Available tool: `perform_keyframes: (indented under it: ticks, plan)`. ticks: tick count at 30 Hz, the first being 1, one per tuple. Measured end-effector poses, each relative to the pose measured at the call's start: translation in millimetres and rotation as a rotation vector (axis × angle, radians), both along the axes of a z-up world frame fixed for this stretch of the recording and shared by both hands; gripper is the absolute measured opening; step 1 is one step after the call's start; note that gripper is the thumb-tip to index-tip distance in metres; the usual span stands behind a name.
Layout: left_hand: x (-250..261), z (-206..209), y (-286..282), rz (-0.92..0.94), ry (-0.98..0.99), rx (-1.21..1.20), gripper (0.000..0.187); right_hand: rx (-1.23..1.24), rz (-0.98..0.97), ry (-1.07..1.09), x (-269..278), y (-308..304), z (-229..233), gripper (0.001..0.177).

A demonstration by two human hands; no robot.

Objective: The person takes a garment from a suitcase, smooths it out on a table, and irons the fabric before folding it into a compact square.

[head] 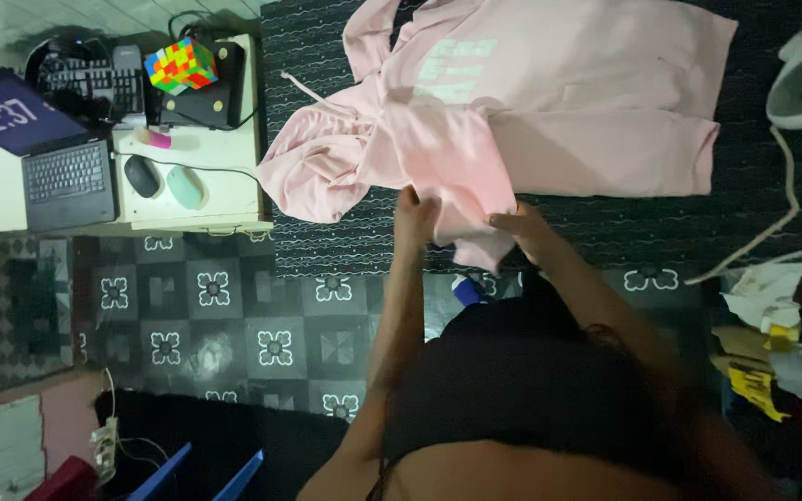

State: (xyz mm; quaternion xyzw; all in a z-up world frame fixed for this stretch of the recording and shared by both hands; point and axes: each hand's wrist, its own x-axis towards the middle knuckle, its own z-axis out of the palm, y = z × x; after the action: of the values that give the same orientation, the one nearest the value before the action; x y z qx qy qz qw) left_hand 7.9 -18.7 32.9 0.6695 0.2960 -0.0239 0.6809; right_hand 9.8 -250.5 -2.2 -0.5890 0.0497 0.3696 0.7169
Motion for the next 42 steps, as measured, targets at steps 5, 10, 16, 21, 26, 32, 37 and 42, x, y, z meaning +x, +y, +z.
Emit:
perform_keyframes:
  ticks: [5,10,16,21,26,32,37,42]
  plan:
    - [14,33,-8,-0.138,-0.488,1.059,0.058,-0.089,-0.001,-0.125,1,-8,6,0.071]
    - [77,27,-24,-0.931,-1.01,0.723,0.037,-0.682,0.322,-0.744,22,-19,24,0.083]
    - [118,0,-28,-1.238,-0.652,1.055,0.025,-0.794,0.473,-0.616,47,-63,94,0.057]
    - [138,11,-19,-1.186,-0.521,1.138,0.017,-0.914,0.439,-0.379,56,-118,117,0.053]
    - [149,9,-22,-1.07,-0.537,1.13,0.02,-1.117,0.531,-0.388,82,-177,97,0.046]
    - [166,3,-22,-0.947,-0.402,1.089,0.019,-1.235,0.522,-0.406,133,-214,71,0.044]
    - [183,-12,-24,-0.838,-0.373,1.08,0.018,-1.097,0.236,-0.319,167,-233,41,0.058]
    - [194,-33,-27,-0.753,-0.285,1.064,0.018,-1.009,0.011,-0.021,177,-231,26,0.064]
